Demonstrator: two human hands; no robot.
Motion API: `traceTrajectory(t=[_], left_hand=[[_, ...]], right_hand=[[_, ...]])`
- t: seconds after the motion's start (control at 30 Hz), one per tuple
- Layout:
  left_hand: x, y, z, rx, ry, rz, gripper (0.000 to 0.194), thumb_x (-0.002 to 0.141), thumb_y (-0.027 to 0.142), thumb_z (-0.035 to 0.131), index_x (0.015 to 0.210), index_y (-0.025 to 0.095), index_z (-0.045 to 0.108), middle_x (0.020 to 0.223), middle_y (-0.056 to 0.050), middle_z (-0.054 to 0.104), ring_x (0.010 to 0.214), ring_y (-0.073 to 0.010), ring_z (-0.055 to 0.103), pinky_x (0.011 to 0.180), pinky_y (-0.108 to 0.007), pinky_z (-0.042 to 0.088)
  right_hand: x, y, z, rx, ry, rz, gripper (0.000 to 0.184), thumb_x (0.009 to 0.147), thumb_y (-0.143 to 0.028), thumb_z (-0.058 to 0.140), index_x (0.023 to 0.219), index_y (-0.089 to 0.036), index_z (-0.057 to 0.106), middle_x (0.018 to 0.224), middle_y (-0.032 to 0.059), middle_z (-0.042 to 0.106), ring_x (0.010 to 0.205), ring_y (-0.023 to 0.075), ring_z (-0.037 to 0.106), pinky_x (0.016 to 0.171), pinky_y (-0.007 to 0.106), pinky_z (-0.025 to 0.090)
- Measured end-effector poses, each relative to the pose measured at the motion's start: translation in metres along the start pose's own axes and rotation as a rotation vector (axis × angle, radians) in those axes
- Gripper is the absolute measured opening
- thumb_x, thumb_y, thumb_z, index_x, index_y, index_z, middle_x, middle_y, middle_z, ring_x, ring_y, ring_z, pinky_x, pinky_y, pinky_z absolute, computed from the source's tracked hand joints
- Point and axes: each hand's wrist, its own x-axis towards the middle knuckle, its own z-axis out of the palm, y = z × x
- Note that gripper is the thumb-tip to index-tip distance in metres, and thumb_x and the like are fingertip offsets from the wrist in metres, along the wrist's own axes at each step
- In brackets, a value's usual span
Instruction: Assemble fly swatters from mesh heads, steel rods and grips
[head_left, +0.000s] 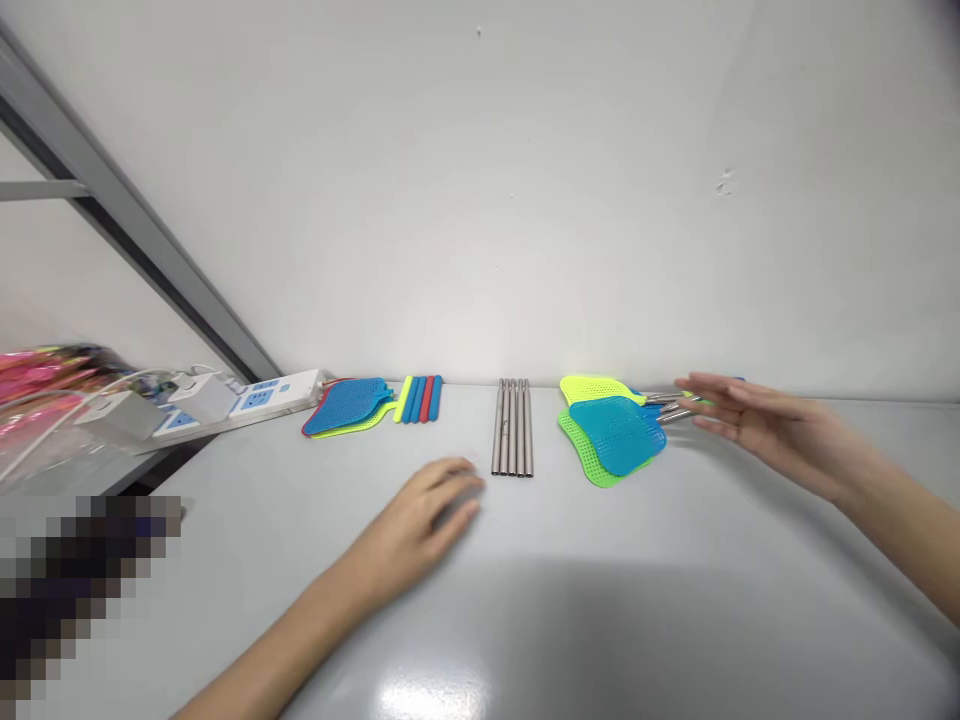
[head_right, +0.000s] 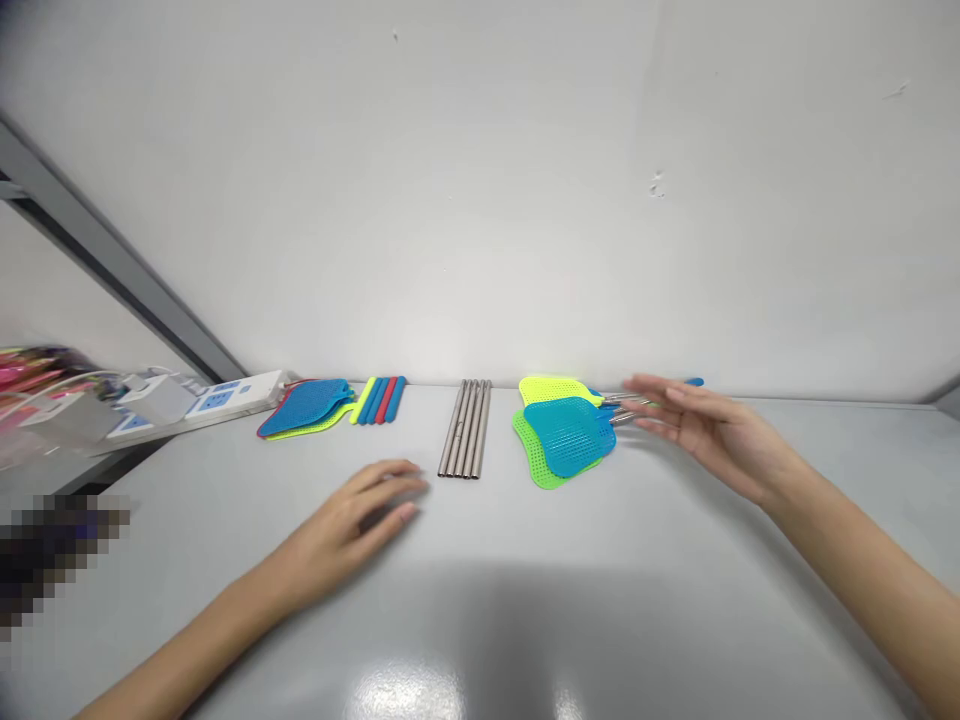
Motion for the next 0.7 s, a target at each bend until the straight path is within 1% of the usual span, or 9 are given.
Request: traceTrajectory(t=[0.07, 0.17, 0.23, 0.27, 0.33, 0.4, 0.5, 0.6, 0.7], left_hand=[[0.004, -0.023, -0.009, 0.113, 0.123, -0.076, 0.032, 0.087, 0.034, 0.037, 0.113, 0.023, 0.052, 0.123, -0.007, 0.043, 0.114, -0.0208, 0.042, 0.099, -0.039, 0.033], [0.007, -0.055, -0.021, 0.252, 0.302, -0.179, 0.036, 0.086, 0.039, 0.036, 0.111, 0.020, 0.053, 0.124, -0.009, 0.043, 0.117, -0.0231, 0.039, 0.100, -0.040, 0.030], [0.008, -0.072, -0.026, 0.337, 0.368, -0.256, 0.039, 0.084, 0.042, 0.035, 0.108, 0.018, 0.055, 0.124, -0.011, 0.044, 0.119, -0.0249, 0.037, 0.099, -0.042, 0.029], [0.008, -0.078, -0.028, 0.368, 0.382, -0.289, 0.040, 0.084, 0.042, 0.035, 0.106, 0.017, 0.056, 0.125, -0.012, 0.043, 0.120, -0.0256, 0.035, 0.099, -0.043, 0.029], [0.007, -0.086, -0.028, 0.420, 0.365, -0.365, 0.041, 0.084, 0.041, 0.033, 0.105, 0.017, 0.058, 0.128, -0.013, 0.041, 0.122, -0.0269, 0.033, 0.097, -0.045, 0.028], [0.006, -0.090, -0.027, 0.450, 0.313, -0.452, 0.041, 0.084, 0.041, 0.032, 0.108, 0.018, 0.056, 0.132, -0.015, 0.037, 0.124, -0.0292, 0.030, 0.096, -0.049, 0.027], [0.005, -0.089, -0.026, 0.451, 0.219, -0.545, 0.043, 0.084, 0.042, 0.030, 0.110, 0.016, 0.054, 0.135, -0.018, 0.033, 0.127, -0.0322, 0.025, 0.094, -0.052, 0.026], [0.006, -0.084, -0.027, 0.456, 0.160, -0.561, 0.046, 0.086, 0.039, 0.025, 0.110, 0.012, 0.053, 0.136, -0.021, 0.031, 0.127, -0.0312, 0.025, 0.095, -0.051, 0.024], [0.006, -0.077, -0.027, 0.478, 0.127, -0.552, 0.045, 0.086, 0.036, 0.022, 0.106, 0.012, 0.054, 0.137, -0.020, 0.031, 0.127, -0.0296, 0.026, 0.095, -0.050, 0.023]], right_hand=[[-0.006, 0.000, 0.015, -0.055, -0.133, 0.081, 0.028, 0.085, -0.032, 0.044, 0.102, -0.022, 0.064, 0.118, 0.0073, 0.056, 0.105, 0.0253, 0.052, 0.091, 0.038, 0.043], [-0.015, 0.006, 0.034, -0.101, -0.250, 0.188, 0.027, 0.085, -0.034, 0.047, 0.102, -0.022, 0.065, 0.107, 0.0080, 0.062, 0.093, 0.0223, 0.057, 0.084, 0.037, 0.045], [-0.020, 0.012, 0.044, -0.095, -0.346, 0.240, 0.029, 0.085, -0.035, 0.047, 0.102, -0.019, 0.065, 0.105, 0.0097, 0.062, 0.089, 0.0215, 0.057, 0.084, 0.037, 0.044], [-0.022, 0.016, 0.048, -0.090, -0.385, 0.266, 0.030, 0.085, -0.035, 0.047, 0.103, -0.018, 0.064, 0.105, 0.0106, 0.062, 0.087, 0.0211, 0.058, 0.085, 0.038, 0.043], [-0.025, 0.023, 0.056, -0.077, -0.451, 0.307, 0.031, 0.085, -0.034, 0.048, 0.104, -0.016, 0.063, 0.104, 0.0119, 0.062, 0.086, 0.0202, 0.058, 0.086, 0.039, 0.041], [-0.026, 0.028, 0.061, -0.066, -0.503, 0.323, 0.031, 0.084, -0.033, 0.049, 0.104, -0.014, 0.063, 0.102, 0.0120, 0.062, 0.084, 0.0189, 0.057, 0.087, 0.038, 0.041], [-0.027, 0.033, 0.064, -0.063, -0.523, 0.327, 0.030, 0.084, -0.033, 0.051, 0.102, -0.013, 0.064, 0.096, 0.0110, 0.062, 0.081, 0.0169, 0.057, 0.084, 0.035, 0.041], [-0.026, 0.035, 0.062, -0.055, -0.487, 0.347, 0.030, 0.083, -0.034, 0.051, 0.101, -0.014, 0.064, 0.098, 0.0112, 0.062, 0.079, 0.0161, 0.057, 0.079, 0.032, 0.043], [-0.024, 0.037, 0.060, -0.049, -0.456, 0.365, 0.030, 0.083, -0.035, 0.052, 0.101, -0.014, 0.064, 0.100, 0.0116, 0.061, 0.078, 0.0158, 0.057, 0.073, 0.030, 0.044]])
